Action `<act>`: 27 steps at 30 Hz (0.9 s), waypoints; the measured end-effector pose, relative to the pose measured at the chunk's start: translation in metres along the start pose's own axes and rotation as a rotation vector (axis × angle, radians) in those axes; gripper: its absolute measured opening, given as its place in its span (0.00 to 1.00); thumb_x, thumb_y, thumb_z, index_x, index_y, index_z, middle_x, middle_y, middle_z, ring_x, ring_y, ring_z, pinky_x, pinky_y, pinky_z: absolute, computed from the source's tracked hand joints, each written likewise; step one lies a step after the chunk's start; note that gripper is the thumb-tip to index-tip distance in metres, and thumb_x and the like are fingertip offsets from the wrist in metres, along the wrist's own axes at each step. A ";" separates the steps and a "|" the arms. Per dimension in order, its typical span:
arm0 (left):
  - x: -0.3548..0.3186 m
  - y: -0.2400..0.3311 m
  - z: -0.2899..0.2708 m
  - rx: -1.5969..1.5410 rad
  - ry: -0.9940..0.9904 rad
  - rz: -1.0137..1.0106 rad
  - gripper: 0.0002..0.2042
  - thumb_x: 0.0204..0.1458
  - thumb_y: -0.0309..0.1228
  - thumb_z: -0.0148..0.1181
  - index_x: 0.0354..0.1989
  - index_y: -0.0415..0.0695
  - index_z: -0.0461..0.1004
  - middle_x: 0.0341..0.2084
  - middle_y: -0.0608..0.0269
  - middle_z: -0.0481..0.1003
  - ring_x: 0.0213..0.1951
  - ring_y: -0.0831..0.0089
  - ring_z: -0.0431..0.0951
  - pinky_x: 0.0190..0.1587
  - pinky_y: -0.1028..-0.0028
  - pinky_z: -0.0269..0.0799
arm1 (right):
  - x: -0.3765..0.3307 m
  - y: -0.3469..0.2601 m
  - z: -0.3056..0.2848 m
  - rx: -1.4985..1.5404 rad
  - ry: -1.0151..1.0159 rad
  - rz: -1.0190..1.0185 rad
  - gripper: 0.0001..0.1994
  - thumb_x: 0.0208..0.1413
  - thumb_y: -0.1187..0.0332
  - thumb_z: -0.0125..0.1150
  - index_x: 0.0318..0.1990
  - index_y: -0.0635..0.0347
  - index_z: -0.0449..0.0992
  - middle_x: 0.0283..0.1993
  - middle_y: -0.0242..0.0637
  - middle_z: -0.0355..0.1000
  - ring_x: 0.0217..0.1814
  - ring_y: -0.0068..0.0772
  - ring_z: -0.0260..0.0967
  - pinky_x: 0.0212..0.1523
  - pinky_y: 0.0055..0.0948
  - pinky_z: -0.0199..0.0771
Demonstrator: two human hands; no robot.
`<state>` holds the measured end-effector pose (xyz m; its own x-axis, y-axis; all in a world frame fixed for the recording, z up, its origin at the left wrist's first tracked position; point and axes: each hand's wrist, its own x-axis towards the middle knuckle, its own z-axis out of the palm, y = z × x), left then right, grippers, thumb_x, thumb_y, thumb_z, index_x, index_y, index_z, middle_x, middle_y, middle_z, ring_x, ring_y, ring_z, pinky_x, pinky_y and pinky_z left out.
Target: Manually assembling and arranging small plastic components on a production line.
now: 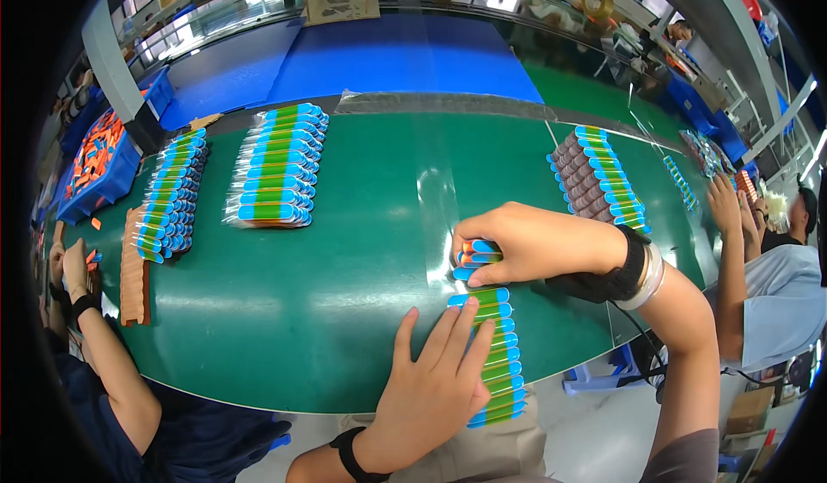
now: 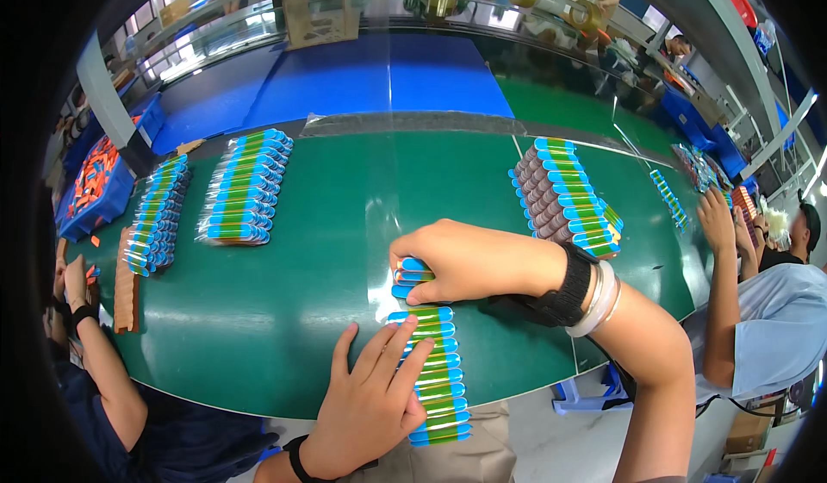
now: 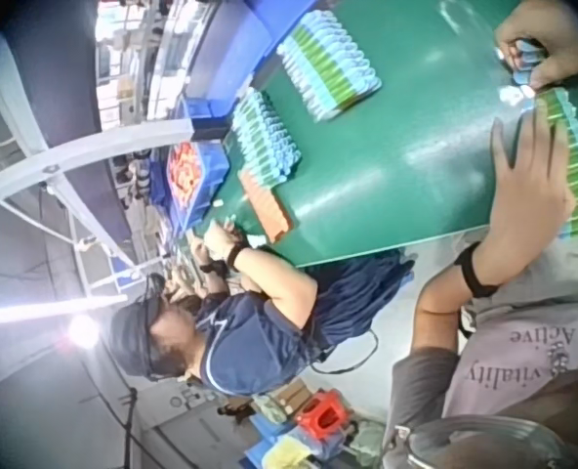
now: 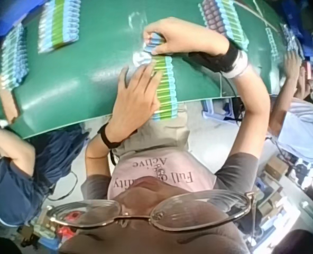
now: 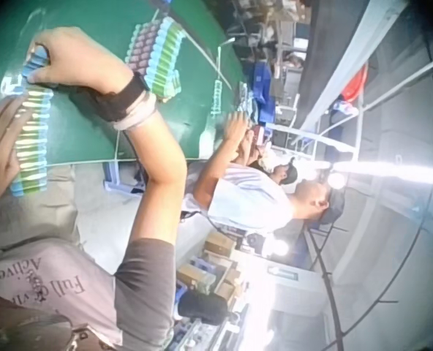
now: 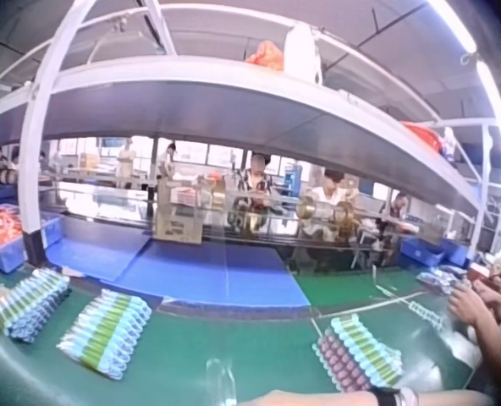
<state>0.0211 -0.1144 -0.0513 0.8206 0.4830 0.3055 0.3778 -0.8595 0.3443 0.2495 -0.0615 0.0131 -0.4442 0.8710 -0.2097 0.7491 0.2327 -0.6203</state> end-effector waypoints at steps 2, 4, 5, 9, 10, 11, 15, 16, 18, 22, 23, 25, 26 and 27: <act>-0.001 0.000 0.000 0.006 -0.009 -0.002 0.26 0.42 0.29 0.58 0.55 0.42 0.71 0.60 0.53 0.67 0.61 0.60 0.67 0.64 0.44 0.55 | 0.005 0.000 0.000 -0.013 -0.008 0.001 0.15 0.48 0.68 0.70 0.40 0.66 0.76 0.36 0.50 0.76 0.42 0.52 0.75 0.42 0.41 0.73; 0.000 0.000 0.000 -0.004 -0.019 -0.004 0.27 0.42 0.29 0.57 0.56 0.43 0.71 0.60 0.53 0.67 0.61 0.60 0.66 0.64 0.44 0.54 | 0.007 -0.001 -0.003 -0.030 -0.018 0.005 0.15 0.46 0.68 0.71 0.40 0.66 0.76 0.36 0.50 0.77 0.42 0.52 0.75 0.42 0.40 0.74; 0.000 0.000 0.000 -0.007 -0.021 -0.001 0.27 0.42 0.29 0.57 0.56 0.43 0.71 0.60 0.53 0.67 0.61 0.60 0.66 0.64 0.44 0.54 | 0.007 -0.003 -0.005 -0.032 -0.048 0.017 0.15 0.45 0.68 0.72 0.39 0.66 0.77 0.36 0.51 0.77 0.41 0.52 0.76 0.41 0.40 0.74; 0.000 -0.001 0.000 0.042 -0.037 0.023 0.27 0.45 0.35 0.58 0.57 0.41 0.70 0.59 0.50 0.67 0.62 0.62 0.66 0.64 0.45 0.55 | 0.010 -0.003 -0.006 -0.063 -0.057 0.016 0.16 0.43 0.69 0.72 0.38 0.68 0.79 0.35 0.52 0.77 0.39 0.52 0.77 0.39 0.39 0.76; 0.000 -0.001 0.000 0.038 -0.037 0.016 0.27 0.45 0.34 0.58 0.57 0.41 0.70 0.60 0.50 0.67 0.62 0.62 0.66 0.64 0.45 0.55 | 0.012 -0.003 -0.006 -0.058 -0.057 0.017 0.16 0.43 0.69 0.72 0.38 0.68 0.79 0.35 0.52 0.77 0.39 0.52 0.77 0.39 0.39 0.76; 0.000 -0.001 -0.001 0.036 -0.042 0.017 0.27 0.45 0.34 0.58 0.57 0.41 0.70 0.60 0.50 0.67 0.62 0.62 0.66 0.64 0.45 0.55 | 0.013 -0.004 -0.006 -0.058 -0.070 0.032 0.16 0.42 0.69 0.73 0.38 0.68 0.79 0.35 0.52 0.78 0.39 0.52 0.77 0.38 0.40 0.76; 0.000 -0.002 -0.001 0.014 -0.036 0.011 0.27 0.45 0.33 0.58 0.57 0.41 0.70 0.60 0.50 0.67 0.62 0.62 0.66 0.64 0.45 0.55 | 0.015 0.000 -0.007 -0.032 -0.100 0.036 0.17 0.42 0.67 0.73 0.38 0.68 0.79 0.32 0.51 0.77 0.37 0.51 0.77 0.37 0.39 0.76; 0.000 -0.002 -0.002 0.005 -0.038 0.009 0.27 0.45 0.32 0.58 0.58 0.40 0.70 0.60 0.51 0.67 0.62 0.62 0.66 0.64 0.45 0.55 | 0.015 0.001 -0.007 -0.027 -0.101 0.039 0.17 0.42 0.67 0.73 0.38 0.68 0.79 0.32 0.51 0.77 0.37 0.51 0.77 0.37 0.39 0.76; 0.001 -0.002 -0.002 -0.003 -0.039 0.006 0.27 0.45 0.32 0.58 0.58 0.41 0.70 0.61 0.51 0.67 0.62 0.62 0.66 0.64 0.45 0.55 | 0.015 0.004 -0.009 -0.033 -0.101 0.049 0.17 0.44 0.64 0.73 0.37 0.68 0.79 0.32 0.49 0.77 0.34 0.48 0.77 0.36 0.37 0.75; 0.000 -0.002 -0.001 -0.016 -0.037 -0.001 0.28 0.45 0.32 0.58 0.58 0.41 0.69 0.62 0.51 0.66 0.62 0.62 0.66 0.64 0.45 0.55 | 0.009 0.009 -0.012 0.082 -0.104 0.006 0.18 0.45 0.62 0.72 0.37 0.68 0.79 0.30 0.47 0.77 0.32 0.45 0.76 0.35 0.35 0.74; 0.000 -0.002 -0.001 -0.016 -0.038 -0.002 0.28 0.45 0.32 0.58 0.58 0.41 0.69 0.62 0.51 0.66 0.62 0.62 0.66 0.64 0.45 0.55 | 0.008 0.009 -0.013 0.070 -0.093 0.005 0.18 0.46 0.62 0.72 0.37 0.68 0.79 0.30 0.46 0.77 0.32 0.44 0.75 0.35 0.35 0.73; 0.001 -0.002 -0.001 -0.027 -0.040 -0.001 0.28 0.45 0.31 0.58 0.58 0.41 0.69 0.62 0.51 0.66 0.62 0.62 0.66 0.64 0.45 0.55 | 0.007 0.009 -0.014 0.060 -0.080 0.009 0.17 0.47 0.62 0.71 0.38 0.68 0.78 0.30 0.46 0.77 0.32 0.43 0.75 0.35 0.35 0.73; 0.001 -0.002 -0.001 -0.029 -0.041 0.001 0.28 0.45 0.31 0.58 0.58 0.41 0.69 0.62 0.51 0.66 0.62 0.62 0.66 0.64 0.45 0.55 | 0.007 0.007 -0.016 0.040 -0.121 0.051 0.17 0.48 0.62 0.71 0.40 0.66 0.78 0.32 0.44 0.78 0.33 0.41 0.75 0.36 0.34 0.73; 0.001 -0.002 -0.002 -0.026 -0.039 -0.003 0.28 0.44 0.31 0.58 0.58 0.41 0.69 0.62 0.51 0.66 0.62 0.62 0.66 0.64 0.45 0.55 | 0.008 0.005 -0.017 0.021 -0.164 0.087 0.18 0.49 0.62 0.71 0.43 0.64 0.78 0.34 0.42 0.78 0.34 0.39 0.74 0.37 0.33 0.73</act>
<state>0.0201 -0.1123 -0.0504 0.8356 0.4785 0.2699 0.3696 -0.8531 0.3682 0.2581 -0.0461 0.0207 -0.4538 0.8048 -0.3827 0.7784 0.1489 -0.6098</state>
